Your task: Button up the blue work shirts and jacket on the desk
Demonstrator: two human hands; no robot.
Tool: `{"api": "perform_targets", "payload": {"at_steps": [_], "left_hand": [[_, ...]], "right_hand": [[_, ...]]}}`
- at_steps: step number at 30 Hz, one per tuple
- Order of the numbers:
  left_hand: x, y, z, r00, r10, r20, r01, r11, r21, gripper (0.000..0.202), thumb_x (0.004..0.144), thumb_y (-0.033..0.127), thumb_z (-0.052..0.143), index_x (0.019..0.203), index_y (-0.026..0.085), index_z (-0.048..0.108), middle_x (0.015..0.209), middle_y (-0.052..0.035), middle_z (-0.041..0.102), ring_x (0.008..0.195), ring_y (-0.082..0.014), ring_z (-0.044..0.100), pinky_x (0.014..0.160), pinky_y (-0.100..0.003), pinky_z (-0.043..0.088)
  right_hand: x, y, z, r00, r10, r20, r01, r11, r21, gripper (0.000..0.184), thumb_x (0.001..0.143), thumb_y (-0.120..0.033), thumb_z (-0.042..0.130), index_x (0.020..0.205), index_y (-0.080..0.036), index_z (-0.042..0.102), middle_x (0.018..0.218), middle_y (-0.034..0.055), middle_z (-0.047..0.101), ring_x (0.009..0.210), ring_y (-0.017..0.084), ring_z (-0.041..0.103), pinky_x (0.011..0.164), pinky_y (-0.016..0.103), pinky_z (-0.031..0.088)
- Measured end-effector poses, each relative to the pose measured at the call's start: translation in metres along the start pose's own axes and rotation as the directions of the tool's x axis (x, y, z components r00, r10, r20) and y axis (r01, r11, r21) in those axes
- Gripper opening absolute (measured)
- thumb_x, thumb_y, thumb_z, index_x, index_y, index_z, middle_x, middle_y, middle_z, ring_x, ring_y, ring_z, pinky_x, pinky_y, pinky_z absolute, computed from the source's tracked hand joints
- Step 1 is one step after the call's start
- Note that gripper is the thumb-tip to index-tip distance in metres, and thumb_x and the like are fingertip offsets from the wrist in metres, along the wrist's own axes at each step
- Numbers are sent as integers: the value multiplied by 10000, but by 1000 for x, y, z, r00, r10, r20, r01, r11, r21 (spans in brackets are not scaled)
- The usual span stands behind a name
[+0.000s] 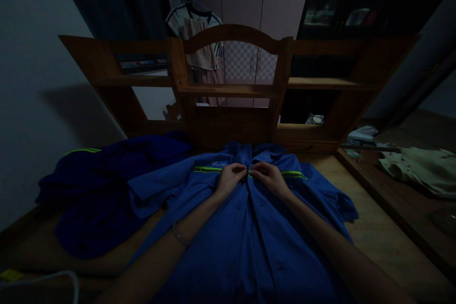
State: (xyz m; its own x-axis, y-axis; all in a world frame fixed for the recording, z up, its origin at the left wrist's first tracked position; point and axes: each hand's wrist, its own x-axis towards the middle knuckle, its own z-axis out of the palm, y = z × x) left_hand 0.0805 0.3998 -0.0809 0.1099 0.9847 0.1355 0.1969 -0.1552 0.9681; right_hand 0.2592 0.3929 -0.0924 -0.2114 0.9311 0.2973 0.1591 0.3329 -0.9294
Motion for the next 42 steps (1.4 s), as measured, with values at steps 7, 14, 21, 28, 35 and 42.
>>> {"api": "perform_targets", "payload": {"at_steps": [7,14,21,28,35,42], "left_hand": [[-7,12,1,998,-62,13,63,996,-55,310,724,409,678,838,123,723,769,-67,716,692,-166,651,628,-238,492],[-6,1,6,995,-57,-76,60,998,36,362,617,408,773,852,140,710,809,-76,719,734,-179,661,634,-242,494],[-9,5,8,992,-79,-101,77,997,-22,210,642,312,735,722,128,672,667,-40,675,616,-140,617,561,-220,453],[-11,2,13,981,-66,-182,72,997,22,129,614,229,706,678,135,646,655,-20,657,611,-134,609,559,-215,441],[-14,9,16,991,29,-134,-24,999,42,128,628,156,679,730,145,602,708,-14,646,683,-138,630,643,-229,487],[-15,14,15,998,-3,-61,4,1000,11,208,676,186,703,872,131,658,859,-81,695,815,-180,666,768,-286,520]], "right_hand": [[-3,-1,1,999,-45,-24,42,991,-126,247,817,-393,617,927,-173,642,789,28,662,699,161,622,622,241,476],[-3,1,0,998,-54,-16,51,991,-124,289,807,-427,626,931,-168,660,831,42,675,736,164,633,662,244,488],[1,1,-3,998,36,53,-39,997,62,299,800,-411,624,935,-149,678,785,42,685,707,161,636,664,245,491],[2,-6,-4,999,43,31,-45,996,81,288,810,-418,607,867,-145,677,681,27,660,654,160,619,638,240,478],[3,-11,-11,997,38,62,-31,994,-105,216,794,-358,611,842,-155,669,807,48,688,686,171,641,641,249,495],[1,-18,-14,999,-39,18,43,964,-264,120,780,-287,629,810,-180,677,791,38,689,746,179,649,660,245,488]]}}
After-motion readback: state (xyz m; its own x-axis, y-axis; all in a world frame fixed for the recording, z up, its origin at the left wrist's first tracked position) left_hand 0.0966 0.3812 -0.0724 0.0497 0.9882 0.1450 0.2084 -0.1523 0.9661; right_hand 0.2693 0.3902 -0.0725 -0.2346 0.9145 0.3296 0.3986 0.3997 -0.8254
